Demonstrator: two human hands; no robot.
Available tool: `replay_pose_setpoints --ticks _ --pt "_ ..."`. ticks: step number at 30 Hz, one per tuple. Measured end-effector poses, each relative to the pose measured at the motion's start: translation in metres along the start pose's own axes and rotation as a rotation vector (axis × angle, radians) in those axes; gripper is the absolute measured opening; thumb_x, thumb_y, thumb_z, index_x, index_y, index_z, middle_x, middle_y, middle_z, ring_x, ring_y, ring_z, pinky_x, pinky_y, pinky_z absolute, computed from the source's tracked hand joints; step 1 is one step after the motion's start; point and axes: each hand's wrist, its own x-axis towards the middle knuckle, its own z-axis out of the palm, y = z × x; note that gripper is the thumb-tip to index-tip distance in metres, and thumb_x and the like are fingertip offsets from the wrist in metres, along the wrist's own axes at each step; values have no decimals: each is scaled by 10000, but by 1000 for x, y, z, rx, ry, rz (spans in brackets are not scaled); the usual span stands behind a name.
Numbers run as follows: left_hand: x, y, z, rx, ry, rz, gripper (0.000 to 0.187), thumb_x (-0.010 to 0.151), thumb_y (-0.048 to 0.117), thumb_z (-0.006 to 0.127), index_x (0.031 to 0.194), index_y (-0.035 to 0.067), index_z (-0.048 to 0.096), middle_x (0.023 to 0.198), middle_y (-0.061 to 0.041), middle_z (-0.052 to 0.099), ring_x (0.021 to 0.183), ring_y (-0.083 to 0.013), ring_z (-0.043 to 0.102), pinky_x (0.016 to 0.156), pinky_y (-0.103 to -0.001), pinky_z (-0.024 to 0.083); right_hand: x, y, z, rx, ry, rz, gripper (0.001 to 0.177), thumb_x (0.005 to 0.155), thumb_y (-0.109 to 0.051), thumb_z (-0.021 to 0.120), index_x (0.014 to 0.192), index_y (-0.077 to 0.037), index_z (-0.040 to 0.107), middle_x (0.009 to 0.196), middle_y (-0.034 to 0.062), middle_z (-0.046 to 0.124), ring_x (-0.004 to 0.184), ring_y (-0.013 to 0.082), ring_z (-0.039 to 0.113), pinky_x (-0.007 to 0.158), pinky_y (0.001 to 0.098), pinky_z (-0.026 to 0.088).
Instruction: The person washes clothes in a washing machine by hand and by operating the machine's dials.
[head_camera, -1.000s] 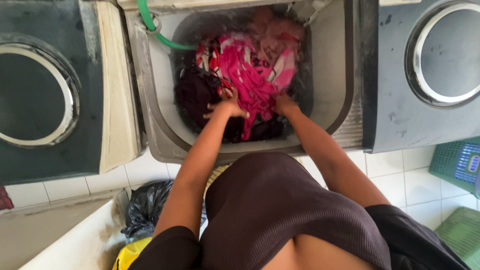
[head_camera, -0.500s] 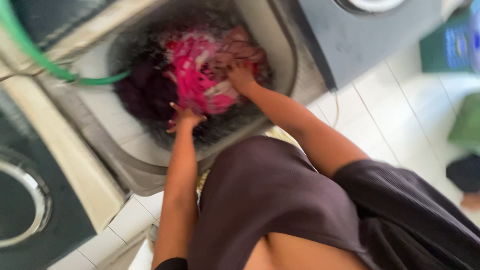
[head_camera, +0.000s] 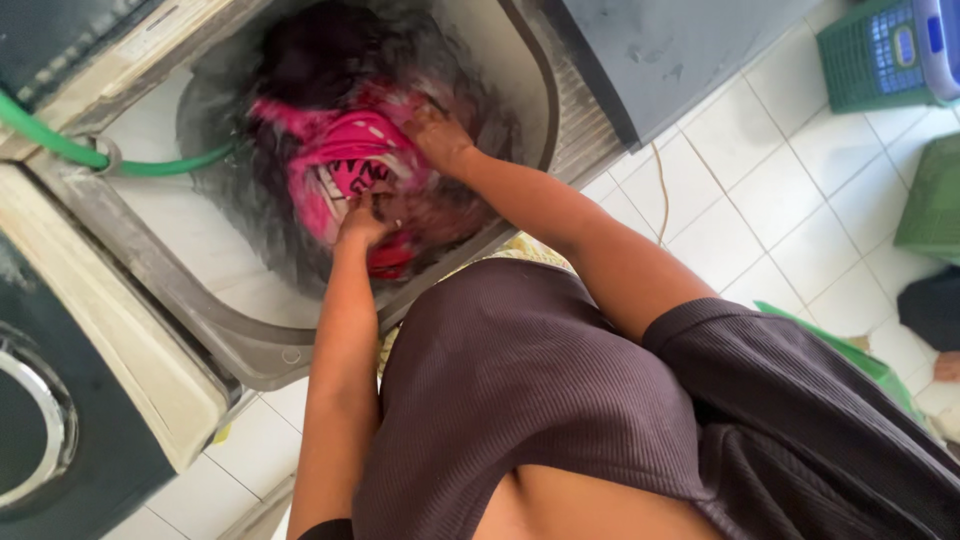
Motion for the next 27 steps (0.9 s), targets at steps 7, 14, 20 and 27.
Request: replay_pose_setpoints --ticks 7,14,20,27 --pt "15 -10 8 -7 10 -8 1160 757 627 809 1649 386 108 1752 -55 6 1558 -466 139 1068 -875 198 -13 -4 -29 104 -184 50 738 866 -210 710 1552 -224 438 1631 156 329 1408 411 413 1109 576 398" --pt "45 -21 27 -39 0 158 1199 751 618 799 1663 268 105 1738 -118 50 1583 -377 143 1211 -615 228 -18 -4 -3 17 -249 26 697 886 -201 668 1544 -228 441 1648 121 306 1415 413 387 1127 642 338" --pt "50 -22 33 4 1 276 1170 779 630 766 1665 173 153 1729 -181 103 1593 -341 120 1260 -494 218 -7 0 23 -25 -252 123 684 928 -166 646 1568 -241 415 1666 75 290 1491 386 313 1188 670 261" --pt "-11 11 -3 72 -147 4 1024 828 751 599 1658 403 111 1758 41 34 1552 -526 33 1210 -747 89 -12 1 21 116 -549 212 598 855 -182 675 1438 -180 543 1521 111 474 1383 352 463 1082 590 406"
